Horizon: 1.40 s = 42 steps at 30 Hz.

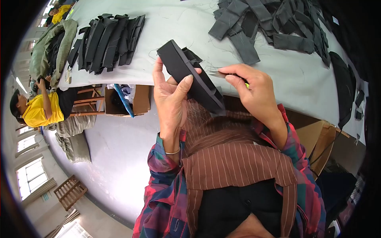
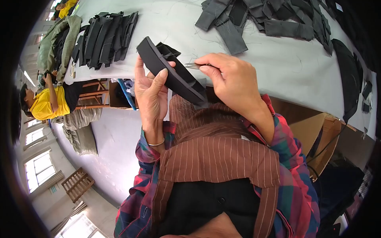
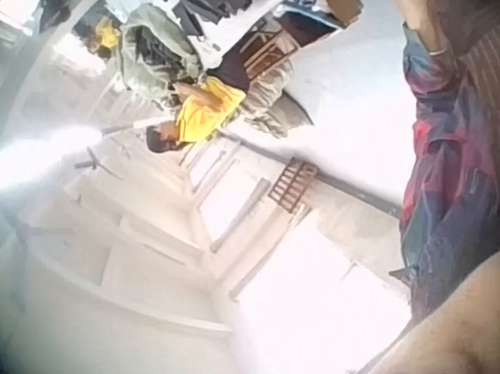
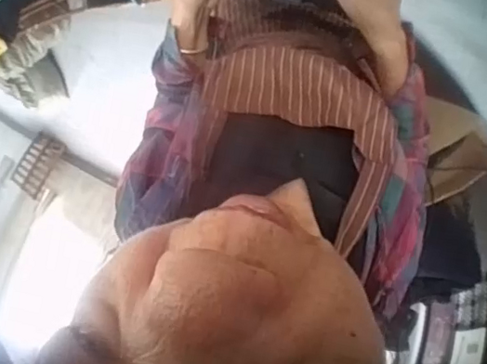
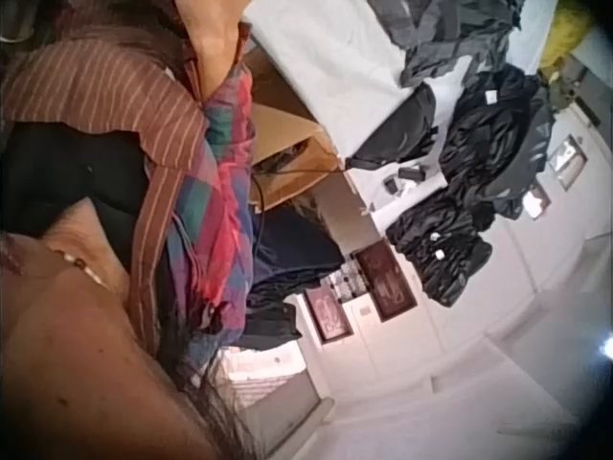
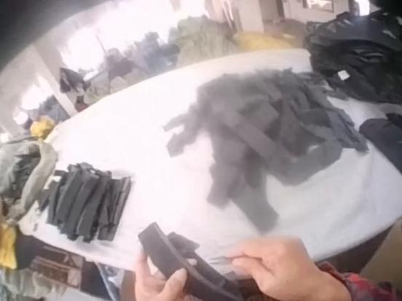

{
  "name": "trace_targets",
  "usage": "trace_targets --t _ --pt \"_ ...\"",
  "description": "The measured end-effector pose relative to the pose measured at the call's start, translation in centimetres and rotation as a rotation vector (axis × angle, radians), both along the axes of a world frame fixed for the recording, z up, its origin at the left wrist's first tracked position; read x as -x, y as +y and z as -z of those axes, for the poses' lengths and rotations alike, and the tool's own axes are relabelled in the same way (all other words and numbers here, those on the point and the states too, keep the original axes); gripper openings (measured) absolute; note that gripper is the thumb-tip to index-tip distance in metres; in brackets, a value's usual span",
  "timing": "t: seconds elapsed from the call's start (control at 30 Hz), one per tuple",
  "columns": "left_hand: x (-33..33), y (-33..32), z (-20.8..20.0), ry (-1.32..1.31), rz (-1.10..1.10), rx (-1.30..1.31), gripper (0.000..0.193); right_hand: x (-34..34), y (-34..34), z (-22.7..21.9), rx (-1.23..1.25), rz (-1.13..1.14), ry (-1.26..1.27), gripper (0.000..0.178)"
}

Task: Trimming excess material and loose threads from black fabric components using small scissors.

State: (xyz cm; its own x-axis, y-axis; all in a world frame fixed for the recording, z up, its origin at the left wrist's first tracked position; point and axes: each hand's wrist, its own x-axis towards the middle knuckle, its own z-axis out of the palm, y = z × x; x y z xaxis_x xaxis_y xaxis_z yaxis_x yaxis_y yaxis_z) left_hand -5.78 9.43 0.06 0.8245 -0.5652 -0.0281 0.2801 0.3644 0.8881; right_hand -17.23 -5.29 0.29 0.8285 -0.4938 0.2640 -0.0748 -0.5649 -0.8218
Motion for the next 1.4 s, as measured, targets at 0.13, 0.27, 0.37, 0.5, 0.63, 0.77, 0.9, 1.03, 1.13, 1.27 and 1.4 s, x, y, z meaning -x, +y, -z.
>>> trace_targets --t 0.13,0.27,0.37,0.5,0.63,0.77,0.9,1.03,1.13,1.27,1.4 --pt "-0.3 0.2 0.7 0.106 0.092 0.011 0.05 0.2 -0.7 -0.3 -0.219 -0.03 -0.087 0.015" --pt "0.2 -0.1 1.2 0.13 0.148 0.024 0.047 -0.2 -0.6 -0.4 -0.226 -0.073 -0.159 0.015" --pt "0.4 -0.5 1.4 0.14 0.194 -0.028 0.054 -0.6 -0.6 -0.4 -0.178 -0.095 -0.188 0.016" --pt "0.7 -0.6 1.4 0.183 0.236 -0.071 0.059 -1.5 -0.7 -0.4 0.123 -0.076 -0.199 0.015" --pt "0.8 -0.3 1.1 0.165 0.357 -0.132 0.06 -2.4 -1.7 0.4 0.383 -0.039 -0.218 0.016" --pt "0.7 0.4 0.4 0.154 0.425 -0.202 0.065 -2.7 -2.6 0.7 0.436 -0.037 -0.206 0.017" --pt "0.5 0.6 0.0 0.127 0.449 -0.244 0.066 -2.8 -3.2 0.8 0.404 -0.095 -0.18 0.018" --pt "-0.1 1.4 -0.2 0.136 0.479 -0.301 0.066 -2.7 -3.6 0.6 0.351 -0.189 -0.139 0.017" --pt "-0.7 1.9 -0.2 0.117 0.561 -0.359 0.066 -2.5 -4.2 0.6 0.286 -0.262 -0.095 0.016" --pt "-1.4 2.1 -0.2 0.062 0.713 -0.421 0.065 -2.4 -5.0 0.6 0.297 -0.339 -0.13 0.016" --pt "-1.7 2.3 0.1 0.038 0.72 -0.43 0.065 -1.9 -5.5 0.0 0.271 -0.297 -0.099 0.018"
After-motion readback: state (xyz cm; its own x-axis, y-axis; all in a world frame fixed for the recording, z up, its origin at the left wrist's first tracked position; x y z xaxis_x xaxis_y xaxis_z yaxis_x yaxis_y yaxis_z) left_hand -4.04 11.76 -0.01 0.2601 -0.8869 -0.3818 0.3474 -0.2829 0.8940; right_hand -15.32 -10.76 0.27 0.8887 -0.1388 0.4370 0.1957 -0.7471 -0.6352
